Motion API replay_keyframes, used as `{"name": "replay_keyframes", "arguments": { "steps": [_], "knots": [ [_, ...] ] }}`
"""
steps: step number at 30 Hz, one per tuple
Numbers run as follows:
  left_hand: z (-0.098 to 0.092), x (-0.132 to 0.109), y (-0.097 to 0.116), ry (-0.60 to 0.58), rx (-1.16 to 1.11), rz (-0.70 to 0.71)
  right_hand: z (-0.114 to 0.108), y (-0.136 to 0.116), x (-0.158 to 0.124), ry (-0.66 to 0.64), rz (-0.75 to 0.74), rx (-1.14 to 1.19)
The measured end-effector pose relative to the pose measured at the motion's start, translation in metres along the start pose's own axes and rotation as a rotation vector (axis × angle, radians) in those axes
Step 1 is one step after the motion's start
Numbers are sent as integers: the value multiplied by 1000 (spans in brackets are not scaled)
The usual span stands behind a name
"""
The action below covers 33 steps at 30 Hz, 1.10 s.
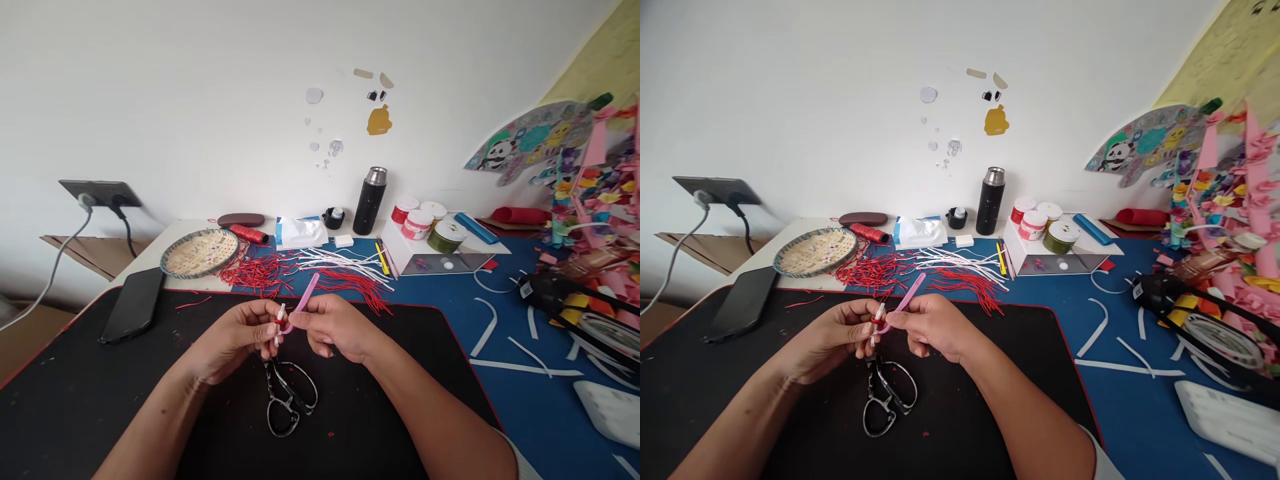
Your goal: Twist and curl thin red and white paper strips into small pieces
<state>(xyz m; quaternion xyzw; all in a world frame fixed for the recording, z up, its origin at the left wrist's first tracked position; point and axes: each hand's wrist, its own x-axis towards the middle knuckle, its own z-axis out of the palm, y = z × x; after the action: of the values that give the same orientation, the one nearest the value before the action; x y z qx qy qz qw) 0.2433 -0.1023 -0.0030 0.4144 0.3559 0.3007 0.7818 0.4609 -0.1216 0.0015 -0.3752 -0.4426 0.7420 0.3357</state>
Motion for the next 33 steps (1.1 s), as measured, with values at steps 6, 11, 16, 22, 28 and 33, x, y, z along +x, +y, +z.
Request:
{"name": "replay_keyframes", "arguments": {
  "steps": [6, 11, 16, 22, 28, 33],
  "knots": [
    [3, 1, 0, -12, 12, 19, -1, 1, 0, 4, -10, 7],
    [2, 0, 2, 28, 115, 42, -2, 0, 1, 52, -10, -105],
    [0, -2, 4, 18, 214, 57, 0, -2, 0, 73, 14, -228],
    [0, -3, 7, -33, 282, 43, 0, -3, -1, 60, 30, -242],
    [3, -3, 6, -4, 292, 73, 1, -3, -1, 88, 23, -286],
    [4, -2, 5, 62, 277, 91, 3, -3, -1, 106, 5, -284]
  ]
}}
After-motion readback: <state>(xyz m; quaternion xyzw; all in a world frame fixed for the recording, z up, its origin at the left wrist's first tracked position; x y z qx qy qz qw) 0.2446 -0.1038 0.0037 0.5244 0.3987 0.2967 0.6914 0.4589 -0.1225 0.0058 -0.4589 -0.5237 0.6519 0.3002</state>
